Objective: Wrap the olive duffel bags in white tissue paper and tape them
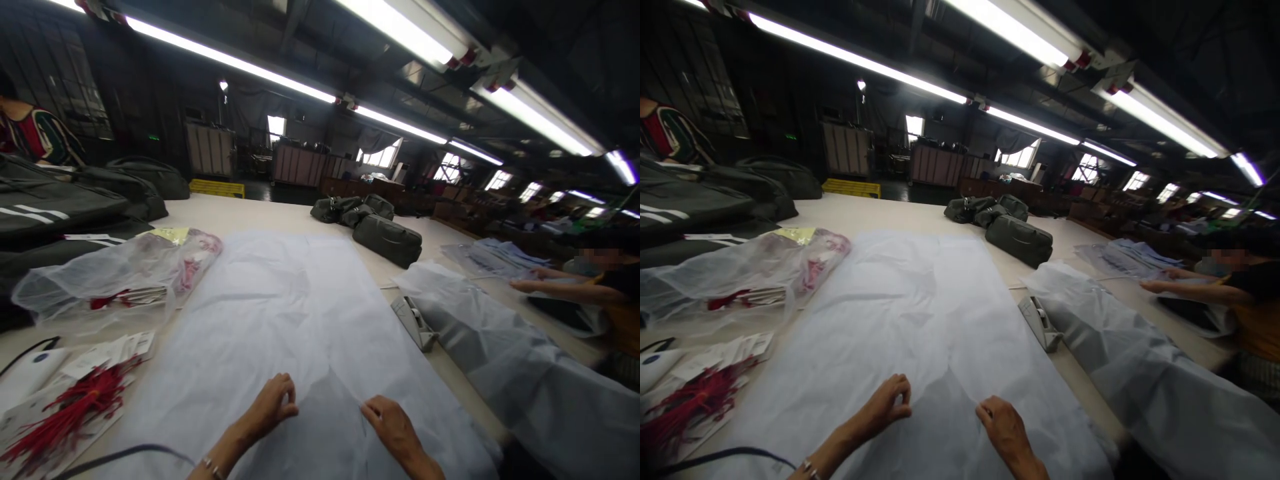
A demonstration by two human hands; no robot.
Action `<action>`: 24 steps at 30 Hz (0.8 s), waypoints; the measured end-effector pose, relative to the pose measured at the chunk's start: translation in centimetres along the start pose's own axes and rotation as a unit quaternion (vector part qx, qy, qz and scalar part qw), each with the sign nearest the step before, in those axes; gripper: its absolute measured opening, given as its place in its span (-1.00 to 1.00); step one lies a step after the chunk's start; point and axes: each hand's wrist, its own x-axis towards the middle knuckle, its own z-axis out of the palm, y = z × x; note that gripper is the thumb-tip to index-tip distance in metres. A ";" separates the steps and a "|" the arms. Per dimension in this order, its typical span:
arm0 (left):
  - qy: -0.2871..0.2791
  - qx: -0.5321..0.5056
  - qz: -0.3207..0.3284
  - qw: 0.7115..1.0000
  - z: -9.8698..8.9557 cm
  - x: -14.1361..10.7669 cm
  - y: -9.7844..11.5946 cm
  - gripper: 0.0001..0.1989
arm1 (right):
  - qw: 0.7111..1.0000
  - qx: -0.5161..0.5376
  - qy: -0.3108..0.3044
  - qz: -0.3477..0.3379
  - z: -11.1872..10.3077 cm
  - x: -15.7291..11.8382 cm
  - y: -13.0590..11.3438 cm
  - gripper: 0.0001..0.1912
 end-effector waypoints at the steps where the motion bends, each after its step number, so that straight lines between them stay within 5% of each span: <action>1: 0.008 -0.033 0.009 0.999 -1.0 -0.6 -0.1 -0.88 | 1.000 0.001 -0.003 0.001 0.0 0.0 -0.4 -0.62; 7: -0.009 -0.258 -0.012 0.966 -6.8 -4.0 0.1 -0.72 | 1.000 0.012 -0.011 0.003 0.9 -0.3 -3.7 -0.68; 12: -0.086 -0.382 -0.040 0.919 -8.7 -5.5 0.2 -0.47 | 0.999 0.036 -0.040 0.003 3.0 -0.7 -5.7 -0.75; 16: -0.115 -0.382 -0.060 0.915 -8.2 -5.8 -0.5 -0.41 | 0.992 0.108 -0.059 0.004 4.7 -1.3 -5.8 -0.82; 20: -0.169 -0.314 -0.090 0.930 -6.2 -5.5 -2.0 -0.48 | 0.970 0.192 -0.149 0.015 5.2 -0.8 -5.5 -0.75; 22: -0.190 -0.259 -0.110 0.941 -4.8 -5.4 -3.0 -0.55 | 0.974 0.199 -0.106 0.003 5.3 0.1 -5.1 -0.66; 24: -0.205 -0.195 -0.134 0.950 -3.4 -5.5 -4.1 -0.61 | 0.984 0.166 0.007 -0.063 6.0 1.2 -4.1 -0.68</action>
